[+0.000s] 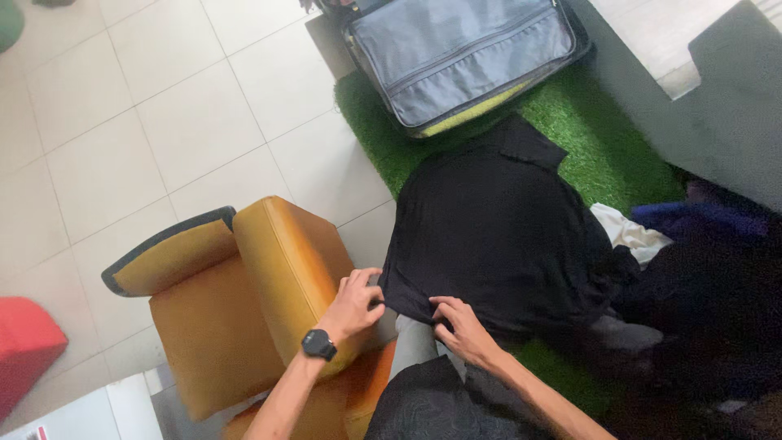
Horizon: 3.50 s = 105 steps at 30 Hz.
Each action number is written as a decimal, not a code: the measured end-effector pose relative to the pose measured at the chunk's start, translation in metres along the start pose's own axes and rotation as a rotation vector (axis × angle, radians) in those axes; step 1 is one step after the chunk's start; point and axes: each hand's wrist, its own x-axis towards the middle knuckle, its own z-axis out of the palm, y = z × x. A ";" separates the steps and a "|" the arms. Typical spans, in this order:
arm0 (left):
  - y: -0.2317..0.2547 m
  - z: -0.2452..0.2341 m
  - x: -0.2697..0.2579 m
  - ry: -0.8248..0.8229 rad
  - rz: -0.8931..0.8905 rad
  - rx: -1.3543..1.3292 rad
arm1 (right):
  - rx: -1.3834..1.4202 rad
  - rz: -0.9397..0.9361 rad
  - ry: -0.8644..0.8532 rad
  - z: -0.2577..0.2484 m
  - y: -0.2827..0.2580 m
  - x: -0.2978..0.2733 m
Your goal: The person spreads out black t-shirts on a mat, folds them into small rectangles, and places them inside an open suitcase located near a staircase.
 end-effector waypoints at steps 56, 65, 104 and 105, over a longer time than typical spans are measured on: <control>-0.098 0.074 0.084 -0.551 -0.827 0.047 | -0.002 0.788 -0.019 0.020 0.072 0.064; -0.056 0.065 0.072 -0.264 -0.936 0.003 | -0.115 0.679 0.289 -0.134 0.145 0.137; -0.023 0.064 0.182 0.021 -0.854 -0.986 | -0.113 0.646 0.685 -0.361 0.340 0.298; -0.027 0.063 0.193 0.009 -0.867 -0.986 | -0.149 0.608 0.730 -0.372 0.347 0.294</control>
